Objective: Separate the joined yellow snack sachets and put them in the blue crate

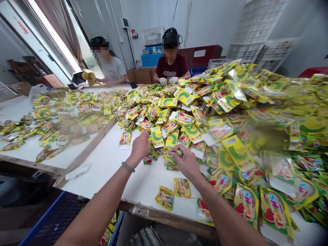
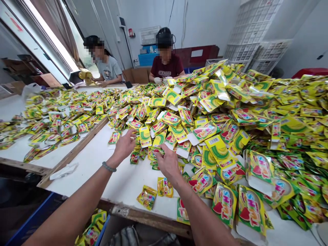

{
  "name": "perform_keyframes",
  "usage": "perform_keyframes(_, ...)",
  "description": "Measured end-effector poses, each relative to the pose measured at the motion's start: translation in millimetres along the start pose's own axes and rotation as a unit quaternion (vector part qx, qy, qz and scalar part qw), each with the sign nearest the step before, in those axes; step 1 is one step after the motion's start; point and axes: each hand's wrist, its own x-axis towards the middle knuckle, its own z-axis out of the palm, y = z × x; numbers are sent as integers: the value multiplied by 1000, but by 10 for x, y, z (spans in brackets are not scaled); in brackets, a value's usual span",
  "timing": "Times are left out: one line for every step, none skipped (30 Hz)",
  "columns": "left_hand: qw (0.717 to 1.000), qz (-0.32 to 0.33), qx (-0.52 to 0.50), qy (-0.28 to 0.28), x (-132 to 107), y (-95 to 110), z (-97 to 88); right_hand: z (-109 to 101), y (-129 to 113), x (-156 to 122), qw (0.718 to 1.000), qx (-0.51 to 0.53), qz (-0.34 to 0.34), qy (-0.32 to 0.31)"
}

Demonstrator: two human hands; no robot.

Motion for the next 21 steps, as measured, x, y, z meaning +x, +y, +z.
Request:
perform_keyframes(992,63,107,14,121,-20,-10,-25,3,14,1000,-11,0,15)
perform_keyframes(971,119,208,2,234,-45,-7,-45,6,26,1000,-14,3,26)
perform_keyframes(943,163,289,-28,336,-73,10,-61,7,36,999,-11,6,32)
perform_keyframes(917,195,341,-67,423,-103,38,-72,8,43,999,-6,10,35)
perform_keyframes(896,216,374,-105,496,-132,74,-80,7,46,999,-1,12,37)
perform_keyframes(882,229,391,-134,553,-159,113,-86,4,47,999,4,13,40)
perform_keyframes(876,236,392,-152,593,-180,149,-93,0,46,999,11,12,43)
perform_keyframes(880,240,377,-159,615,-195,178,-103,-6,44,999,18,11,49)
perform_keyframes(895,239,343,-153,619,-202,195,-115,-12,42,998,26,9,55)
perform_keyframes(915,231,301,-136,602,-202,199,-132,-19,42,998,32,7,62)
perform_keyframes(934,218,259,-113,563,-195,189,-151,-25,43,997,37,5,70)
perform_keyframes(951,199,222,-86,501,-182,168,-171,-30,47,996,41,3,80)
perform_keyframes(965,176,188,-58,418,-164,141,-192,-34,52,995,45,0,90)
perform_keyframes(975,152,156,-35,315,-144,111,-210,-36,58,994,50,-5,100)
perform_keyframes(983,131,123,-21,196,-122,84,-225,-37,65,992,57,-10,111)
perform_keyframes(990,113,86,-19,66,-101,66,-233,-36,71,990,67,-15,121)
perform_keyframes(995,91,41,-29,-68,-81,58,-234,-36,77,988,78,-21,129)
perform_keyframes(997,68,-5,-48,-200,-66,63,-228,-35,81,987,87,-30,135)
perform_keyframes(995,45,-46,-71,-324,-55,77,-216,-34,82,985,93,-43,136)
perform_keyframes(992,20,-86,-90,-437,-51,99,-200,-32,82,986,94,-60,126)
perform_keyframes(987,-7,-128,-100,-534,-54,124,-183,-30,80,987,91,-79,103)
